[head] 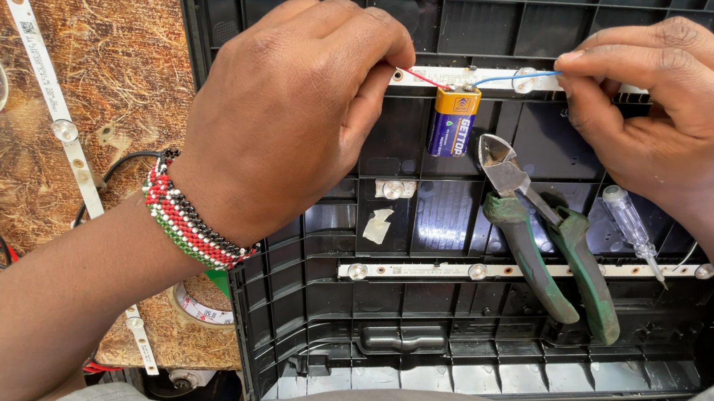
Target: The person solders wires to a 9V battery and then connects the battery to an LED strip inside a black plastic crate. They use a soldering iron, pliers, and a screwdriver to assemble and test the circuit.
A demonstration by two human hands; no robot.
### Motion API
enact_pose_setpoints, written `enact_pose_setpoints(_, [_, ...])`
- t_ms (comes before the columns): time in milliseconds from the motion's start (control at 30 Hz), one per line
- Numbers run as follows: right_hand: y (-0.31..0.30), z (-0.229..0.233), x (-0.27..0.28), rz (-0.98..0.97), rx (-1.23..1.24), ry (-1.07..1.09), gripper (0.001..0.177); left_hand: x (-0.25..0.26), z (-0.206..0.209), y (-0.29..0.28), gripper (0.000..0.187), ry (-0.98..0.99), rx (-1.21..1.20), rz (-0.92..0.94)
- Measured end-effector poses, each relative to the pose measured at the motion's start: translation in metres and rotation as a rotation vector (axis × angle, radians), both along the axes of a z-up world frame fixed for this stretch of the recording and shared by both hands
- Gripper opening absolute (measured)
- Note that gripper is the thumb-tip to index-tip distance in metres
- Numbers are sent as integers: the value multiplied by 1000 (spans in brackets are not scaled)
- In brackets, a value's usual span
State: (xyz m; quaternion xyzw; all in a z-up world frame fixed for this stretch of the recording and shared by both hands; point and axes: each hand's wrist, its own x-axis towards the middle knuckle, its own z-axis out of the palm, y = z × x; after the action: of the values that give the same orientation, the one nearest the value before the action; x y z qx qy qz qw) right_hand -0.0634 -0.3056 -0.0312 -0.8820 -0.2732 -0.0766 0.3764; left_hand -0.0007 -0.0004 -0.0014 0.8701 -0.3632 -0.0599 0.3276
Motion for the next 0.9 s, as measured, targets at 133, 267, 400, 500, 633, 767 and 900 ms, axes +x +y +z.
enact_pose_setpoints(133, [0,0,0,2,-5,-5,16,0,0,0,10,2,1,-3])
enact_pose_setpoints(267, [0,0,0,-1,1,1,15,0,0,0,10,6,-4,1])
enact_pose_setpoints(400, [1,0,0,-3,-2,-5,16,1,1,0,10,6,-13,-3])
enact_pose_setpoints(500, [1,0,0,-3,-7,-3,17,1,0,0,10,4,-8,0])
enact_pose_setpoints(633, [1,-1,0,-2,-1,-14,16,0,0,0,10,5,-9,1])
enact_pose_setpoints(767, [1,0,0,1,-3,-12,17,0,0,0,11,1,-7,1])
enact_pose_setpoints(900, [1,-1,0,-2,-2,-11,17,0,0,0,11,3,-6,11])
